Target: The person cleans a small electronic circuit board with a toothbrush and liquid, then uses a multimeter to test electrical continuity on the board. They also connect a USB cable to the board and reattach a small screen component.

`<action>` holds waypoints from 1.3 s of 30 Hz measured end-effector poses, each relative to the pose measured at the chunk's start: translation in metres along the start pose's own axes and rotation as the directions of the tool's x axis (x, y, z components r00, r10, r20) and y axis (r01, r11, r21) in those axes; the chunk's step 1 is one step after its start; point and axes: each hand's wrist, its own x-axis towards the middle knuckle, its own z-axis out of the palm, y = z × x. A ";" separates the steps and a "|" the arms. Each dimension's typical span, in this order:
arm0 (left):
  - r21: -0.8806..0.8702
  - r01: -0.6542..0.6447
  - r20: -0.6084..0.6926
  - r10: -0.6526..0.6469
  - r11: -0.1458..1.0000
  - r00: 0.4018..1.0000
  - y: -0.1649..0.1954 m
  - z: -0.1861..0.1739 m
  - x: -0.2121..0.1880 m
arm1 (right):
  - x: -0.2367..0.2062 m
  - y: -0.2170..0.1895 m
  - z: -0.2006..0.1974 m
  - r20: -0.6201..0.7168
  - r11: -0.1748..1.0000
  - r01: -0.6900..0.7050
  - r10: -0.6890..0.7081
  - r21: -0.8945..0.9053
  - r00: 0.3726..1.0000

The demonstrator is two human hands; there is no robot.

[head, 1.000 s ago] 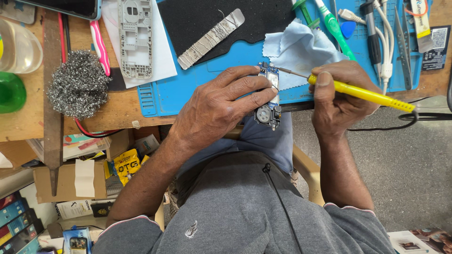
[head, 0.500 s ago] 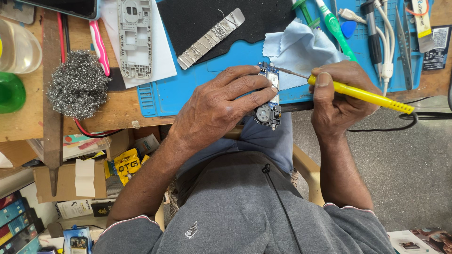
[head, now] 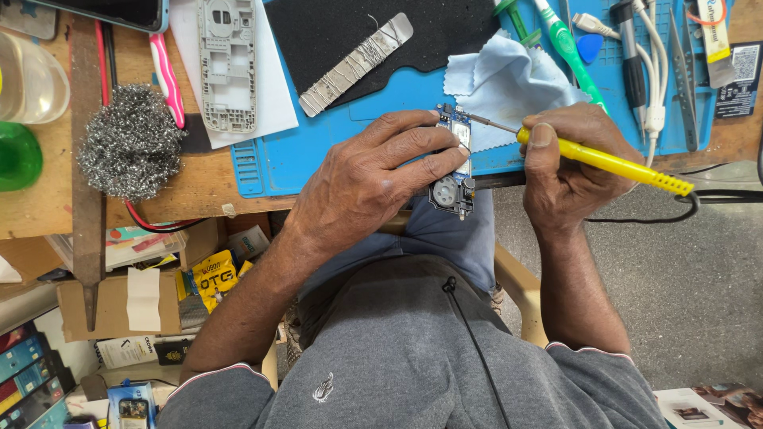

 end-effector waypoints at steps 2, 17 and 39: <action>-0.002 -0.002 0.000 0.002 1.000 1.000 0.000 0.000 0.000 | 0.000 -0.002 0.000 0.004 1.000 -0.007 0.007 -0.008 1.000; -0.056 0.014 -0.014 -0.015 0.998 1.000 0.000 -0.004 0.000 | 0.028 0.013 -0.026 -0.035 0.806 -0.247 0.314 0.538 0.949; -0.040 0.098 -0.001 -0.098 0.994 0.995 0.001 -0.020 0.005 | -0.112 0.079 -0.271 -0.773 0.966 0.129 -0.258 -0.226 0.580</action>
